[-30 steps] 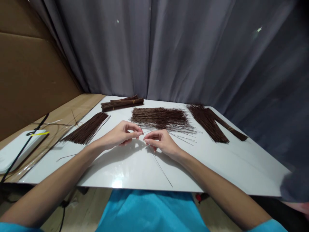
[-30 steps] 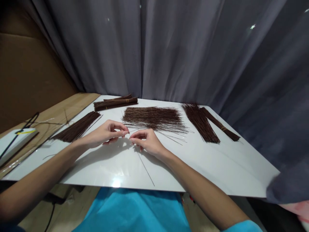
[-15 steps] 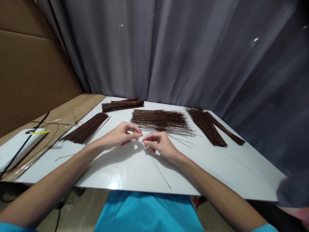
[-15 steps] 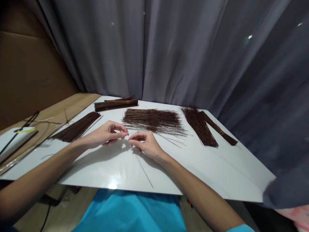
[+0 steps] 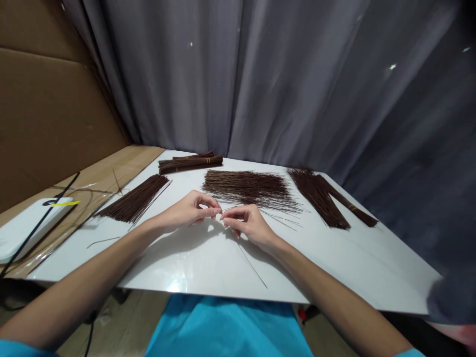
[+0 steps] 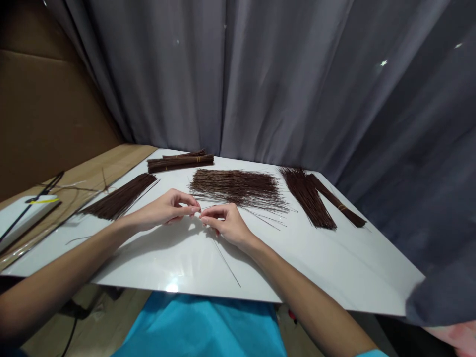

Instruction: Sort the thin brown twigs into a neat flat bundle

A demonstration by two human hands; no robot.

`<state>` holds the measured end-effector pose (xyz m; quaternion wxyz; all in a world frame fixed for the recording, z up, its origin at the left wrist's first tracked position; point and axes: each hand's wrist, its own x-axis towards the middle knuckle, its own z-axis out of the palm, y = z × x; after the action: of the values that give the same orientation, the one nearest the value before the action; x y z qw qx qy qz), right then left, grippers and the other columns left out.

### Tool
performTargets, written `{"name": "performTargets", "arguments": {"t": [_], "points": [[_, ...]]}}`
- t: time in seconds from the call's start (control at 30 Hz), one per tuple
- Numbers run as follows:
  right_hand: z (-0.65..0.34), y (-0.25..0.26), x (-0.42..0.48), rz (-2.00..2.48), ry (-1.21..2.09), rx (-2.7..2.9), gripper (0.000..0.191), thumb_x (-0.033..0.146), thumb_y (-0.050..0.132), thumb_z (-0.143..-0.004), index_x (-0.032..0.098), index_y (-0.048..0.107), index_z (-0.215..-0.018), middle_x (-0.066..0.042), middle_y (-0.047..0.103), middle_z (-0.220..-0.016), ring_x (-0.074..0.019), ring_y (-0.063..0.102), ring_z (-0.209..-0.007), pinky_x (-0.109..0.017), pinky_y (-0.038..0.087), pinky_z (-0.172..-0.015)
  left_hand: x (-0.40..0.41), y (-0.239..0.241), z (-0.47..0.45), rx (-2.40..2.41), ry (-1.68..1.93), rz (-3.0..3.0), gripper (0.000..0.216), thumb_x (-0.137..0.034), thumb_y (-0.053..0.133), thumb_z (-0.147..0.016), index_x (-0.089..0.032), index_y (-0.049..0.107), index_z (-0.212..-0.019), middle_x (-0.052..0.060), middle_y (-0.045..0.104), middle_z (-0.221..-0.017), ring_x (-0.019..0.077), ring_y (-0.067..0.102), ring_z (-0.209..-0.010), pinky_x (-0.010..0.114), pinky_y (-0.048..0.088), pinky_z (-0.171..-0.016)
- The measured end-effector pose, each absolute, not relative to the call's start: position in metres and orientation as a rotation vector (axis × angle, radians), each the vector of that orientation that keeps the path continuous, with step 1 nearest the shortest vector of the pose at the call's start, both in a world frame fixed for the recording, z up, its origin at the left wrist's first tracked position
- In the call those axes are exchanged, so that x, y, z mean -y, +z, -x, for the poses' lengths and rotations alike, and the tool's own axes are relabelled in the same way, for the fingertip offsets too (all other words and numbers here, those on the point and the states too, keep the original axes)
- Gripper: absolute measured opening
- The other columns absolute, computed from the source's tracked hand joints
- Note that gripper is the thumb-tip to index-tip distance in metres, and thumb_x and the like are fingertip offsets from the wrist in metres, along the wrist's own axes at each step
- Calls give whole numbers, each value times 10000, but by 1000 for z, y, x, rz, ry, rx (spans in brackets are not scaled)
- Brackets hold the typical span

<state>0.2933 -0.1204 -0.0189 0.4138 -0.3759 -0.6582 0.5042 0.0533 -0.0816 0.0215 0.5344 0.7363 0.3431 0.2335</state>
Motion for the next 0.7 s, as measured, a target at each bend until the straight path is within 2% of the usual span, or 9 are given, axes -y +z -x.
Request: {"name": "performTargets", "arguments": {"t": [0.23,0.5,0.57,0.7], "points": [[-293,-26,120,943,1317,1592,359,478,862,-860,131,843,-952,-82,763,-835,-114,584,-514,-250,507,-446,84,25,-53,-804,563,-1751,290,-417,734,-976,-140,819,-968,-15,554,-583,67,386,-471,196,280,-447],[-293,-26,120,932,1363,1556,371,484,873,-853,139,829,-982,-68,753,-808,-120,614,-521,-249,538,-449,83,22,-56,-789,595,-1779,260,-391,707,-1000,-151,804,-986,26,678,-740,56,411,-484,201,296,-445],[-292,-26,121,942,1362,1557,376,493,848,-875,139,811,-994,-63,745,-799,-132,629,-531,-261,550,-458,83,20,-57,-813,638,-1846,265,-386,691,-1008,-152,810,-971,50,726,-811,73,479,-531,204,342,-471],[-289,-22,126,1002,1295,1635,276,425,740,-964,150,750,-952,-40,715,-757,-152,638,-540,-287,552,-502,84,17,-60,-892,808,-2097,248,-341,664,-1019,-156,822,-970,84,784,-941,162,678,-797,239,493,-651]]}}
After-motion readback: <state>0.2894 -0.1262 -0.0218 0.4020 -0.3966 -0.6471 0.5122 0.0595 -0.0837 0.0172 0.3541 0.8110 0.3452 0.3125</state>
